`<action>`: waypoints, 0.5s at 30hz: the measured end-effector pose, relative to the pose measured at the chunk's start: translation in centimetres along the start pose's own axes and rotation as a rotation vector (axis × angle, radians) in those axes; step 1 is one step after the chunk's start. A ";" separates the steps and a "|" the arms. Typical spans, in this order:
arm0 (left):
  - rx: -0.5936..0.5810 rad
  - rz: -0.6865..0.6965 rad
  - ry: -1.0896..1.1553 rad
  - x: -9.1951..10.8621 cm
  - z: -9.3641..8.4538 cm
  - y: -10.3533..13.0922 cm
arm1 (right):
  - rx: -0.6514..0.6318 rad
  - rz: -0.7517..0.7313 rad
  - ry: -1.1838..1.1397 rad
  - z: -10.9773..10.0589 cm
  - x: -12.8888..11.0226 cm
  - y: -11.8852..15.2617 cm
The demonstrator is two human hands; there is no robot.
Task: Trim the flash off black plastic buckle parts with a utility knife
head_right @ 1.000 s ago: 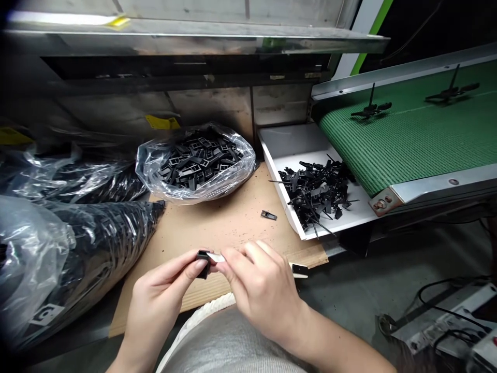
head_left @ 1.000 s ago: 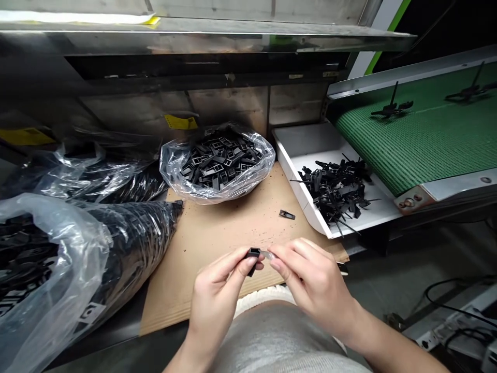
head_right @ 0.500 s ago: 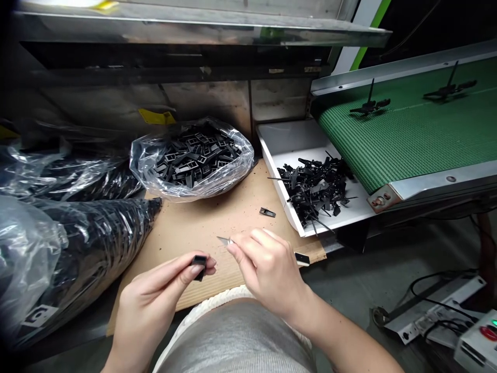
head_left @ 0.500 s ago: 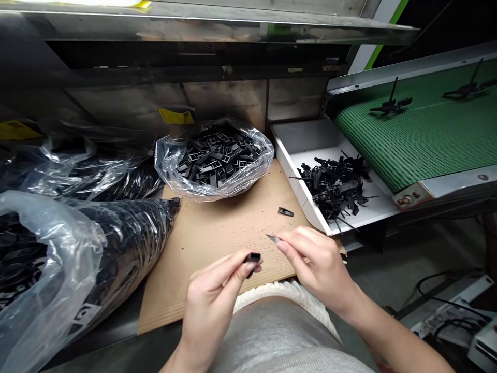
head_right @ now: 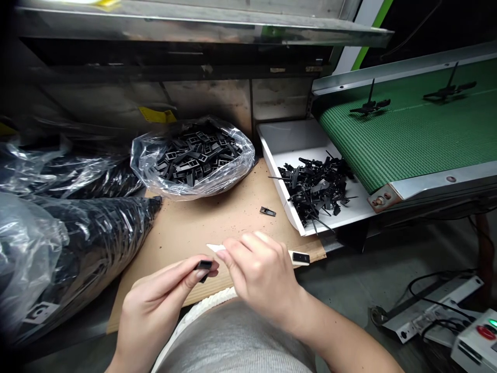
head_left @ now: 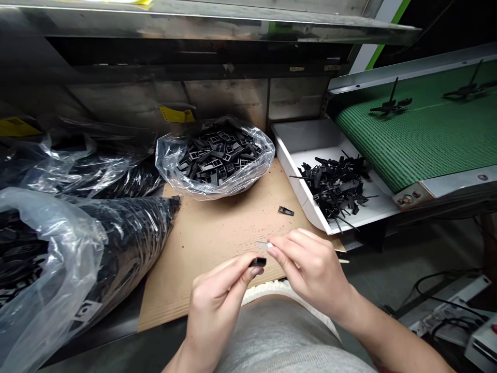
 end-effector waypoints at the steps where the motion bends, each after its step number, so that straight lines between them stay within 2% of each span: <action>1: -0.003 -0.006 0.009 0.0 0.0 0.0 | -0.003 0.018 -0.027 0.0 0.3 0.0; 6: -0.022 -0.078 0.037 -0.2 0.1 -0.3 | -0.043 0.098 -0.255 -0.2 1.0 0.3; 10: -0.027 -0.133 0.051 -0.7 0.5 -0.3 | -0.110 0.269 -0.590 0.6 1.4 -0.3; 12: -0.025 -0.141 0.044 -0.8 0.6 -0.3 | -0.131 0.318 -0.681 1.2 1.4 -0.9; 15: -0.012 -0.209 0.048 -1.3 0.5 0.0 | -0.083 0.329 -0.750 1.8 1.6 -1.8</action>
Point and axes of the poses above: each hand's wrist, its own y-axis away from the middle knuckle, its own z-axis out of the palm, x = y × z, the point moved 6 cm from there along -y, towards the middle knuckle, and after that the axes turned 2 degrees about -x, right-handed, at the moved point
